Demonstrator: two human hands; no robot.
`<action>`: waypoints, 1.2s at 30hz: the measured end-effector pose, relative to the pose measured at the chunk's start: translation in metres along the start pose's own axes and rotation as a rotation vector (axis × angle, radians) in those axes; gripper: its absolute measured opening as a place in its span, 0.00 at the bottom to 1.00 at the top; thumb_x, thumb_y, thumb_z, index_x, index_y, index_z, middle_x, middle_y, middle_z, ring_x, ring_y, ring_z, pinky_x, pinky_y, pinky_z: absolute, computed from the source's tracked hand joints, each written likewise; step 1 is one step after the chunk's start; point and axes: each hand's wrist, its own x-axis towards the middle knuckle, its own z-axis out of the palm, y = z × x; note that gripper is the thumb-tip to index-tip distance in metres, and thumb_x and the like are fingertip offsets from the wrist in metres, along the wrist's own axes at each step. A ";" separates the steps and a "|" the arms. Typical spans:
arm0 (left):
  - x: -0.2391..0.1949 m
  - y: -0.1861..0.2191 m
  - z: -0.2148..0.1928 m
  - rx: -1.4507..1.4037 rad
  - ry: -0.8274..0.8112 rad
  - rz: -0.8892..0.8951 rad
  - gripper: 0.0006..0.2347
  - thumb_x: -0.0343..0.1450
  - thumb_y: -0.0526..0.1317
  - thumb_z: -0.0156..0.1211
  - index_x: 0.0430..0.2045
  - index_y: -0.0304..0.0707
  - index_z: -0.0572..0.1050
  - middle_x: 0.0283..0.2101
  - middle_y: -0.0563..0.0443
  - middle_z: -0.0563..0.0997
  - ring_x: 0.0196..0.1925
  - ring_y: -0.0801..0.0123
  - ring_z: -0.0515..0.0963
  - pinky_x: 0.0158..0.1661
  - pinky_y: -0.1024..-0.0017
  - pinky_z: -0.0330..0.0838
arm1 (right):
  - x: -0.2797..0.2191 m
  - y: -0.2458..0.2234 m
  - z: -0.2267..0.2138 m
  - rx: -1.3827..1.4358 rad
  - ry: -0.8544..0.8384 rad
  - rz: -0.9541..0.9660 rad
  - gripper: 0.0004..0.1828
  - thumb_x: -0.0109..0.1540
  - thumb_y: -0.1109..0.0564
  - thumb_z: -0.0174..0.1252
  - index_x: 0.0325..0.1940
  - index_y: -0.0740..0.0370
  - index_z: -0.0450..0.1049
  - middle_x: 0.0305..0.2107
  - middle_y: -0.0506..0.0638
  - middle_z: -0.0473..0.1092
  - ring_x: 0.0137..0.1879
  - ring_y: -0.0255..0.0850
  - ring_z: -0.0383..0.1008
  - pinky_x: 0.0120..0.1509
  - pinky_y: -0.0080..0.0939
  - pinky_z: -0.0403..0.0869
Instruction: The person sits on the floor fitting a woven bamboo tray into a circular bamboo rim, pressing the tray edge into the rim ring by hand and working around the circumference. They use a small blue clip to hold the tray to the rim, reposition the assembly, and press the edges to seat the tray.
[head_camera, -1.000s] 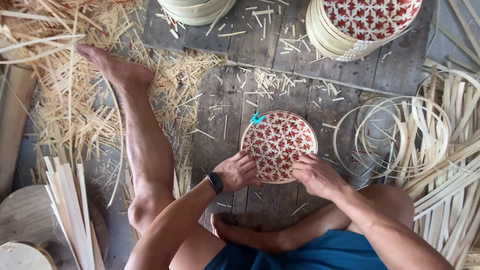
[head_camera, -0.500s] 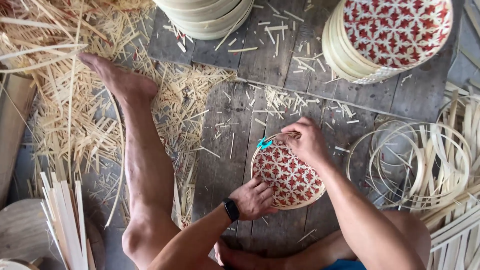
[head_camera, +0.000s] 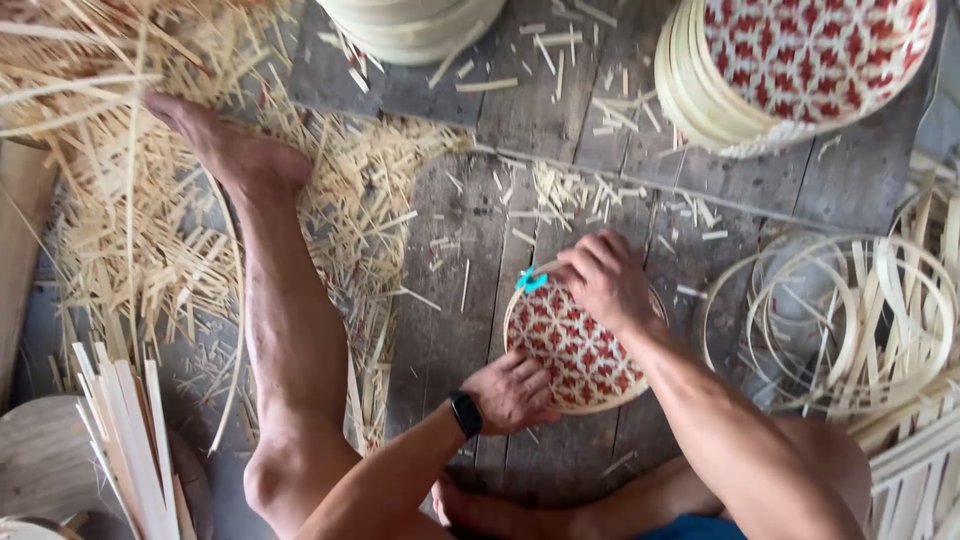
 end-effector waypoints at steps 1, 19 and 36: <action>-0.001 0.000 0.002 -0.017 -0.021 0.001 0.16 0.73 0.52 0.60 0.25 0.37 0.76 0.35 0.47 0.77 0.42 0.57 0.77 0.49 0.60 0.70 | -0.001 0.003 0.003 -0.006 -0.007 -0.019 0.16 0.57 0.45 0.71 0.32 0.58 0.77 0.29 0.44 0.68 0.40 0.40 0.69 0.47 0.41 0.72; 0.001 0.006 0.006 0.016 -0.075 -0.019 0.17 0.73 0.52 0.61 0.32 0.33 0.78 0.43 0.41 0.81 0.49 0.50 0.79 0.54 0.54 0.69 | -0.039 0.024 -0.006 -0.194 -0.128 0.369 0.09 0.62 0.59 0.63 0.32 0.61 0.70 0.29 0.51 0.67 0.31 0.39 0.67 0.30 0.41 0.71; 0.018 -0.010 0.011 0.028 -0.099 -0.067 0.19 0.74 0.52 0.59 0.37 0.29 0.79 0.47 0.36 0.81 0.54 0.47 0.79 0.58 0.49 0.67 | -0.052 0.015 -0.073 -0.289 -0.166 0.469 0.17 0.63 0.50 0.56 0.40 0.71 0.73 0.32 0.67 0.75 0.27 0.52 0.78 0.26 0.50 0.77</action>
